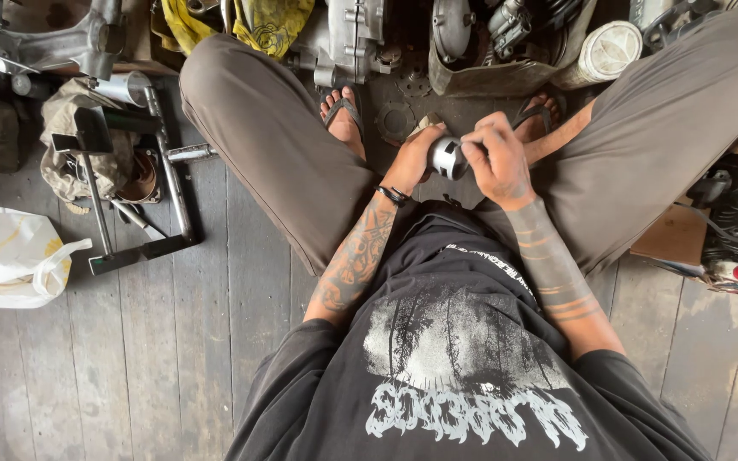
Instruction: Cleaning a motorcycle piston using an abrasive material while sitting on the floor
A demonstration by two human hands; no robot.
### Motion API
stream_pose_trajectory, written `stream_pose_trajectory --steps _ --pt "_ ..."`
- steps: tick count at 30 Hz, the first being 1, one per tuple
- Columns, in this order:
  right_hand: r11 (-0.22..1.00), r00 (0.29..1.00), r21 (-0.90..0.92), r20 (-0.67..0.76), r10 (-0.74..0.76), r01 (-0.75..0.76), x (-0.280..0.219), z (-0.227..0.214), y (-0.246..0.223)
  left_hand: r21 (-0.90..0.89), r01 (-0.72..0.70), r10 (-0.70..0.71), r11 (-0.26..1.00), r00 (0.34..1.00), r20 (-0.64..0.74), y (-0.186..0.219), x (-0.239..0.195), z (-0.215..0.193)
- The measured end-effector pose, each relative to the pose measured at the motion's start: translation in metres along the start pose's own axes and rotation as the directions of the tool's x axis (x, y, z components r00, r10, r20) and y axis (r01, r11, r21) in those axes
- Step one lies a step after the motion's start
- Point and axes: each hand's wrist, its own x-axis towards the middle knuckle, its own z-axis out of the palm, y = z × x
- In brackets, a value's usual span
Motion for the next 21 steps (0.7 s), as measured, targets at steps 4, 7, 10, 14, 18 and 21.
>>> stream_pose_trajectory --steps 4,7,10,14,18,21 --pt "0.968 0.983 0.22 -0.113 0.144 -0.117 -0.004 0.001 0.046 -0.189 -0.029 0.027 0.982 1.0 -0.015 0.033 -0.034 0.002" --pt "0.265 0.968 0.945 0.138 0.211 -0.193 -0.002 -0.016 0.033 -0.281 -0.025 0.016 0.959 0.999 -0.036 0.048 -0.04 0.002" --pt "-0.106 0.962 0.962 0.259 0.086 -0.25 -0.012 -0.025 0.022 -0.354 -0.032 0.029 0.935 0.999 -0.014 0.048 -0.043 0.0" --pt "-0.253 0.964 0.933 0.265 0.004 -0.255 -0.021 -0.018 0.015 -0.37 -0.026 0.038 0.929 0.999 0.026 0.04 -0.033 0.004" --pt "-0.035 0.89 0.942 0.327 0.318 -0.333 -0.014 -0.006 0.018 -0.395 0.001 0.017 0.919 0.999 0.041 0.039 -0.028 0.005" --pt "0.083 0.753 0.904 0.296 0.588 -0.42 -0.016 0.002 0.039 -0.444 -0.046 0.032 0.895 0.999 -0.039 0.007 0.0 0.001"
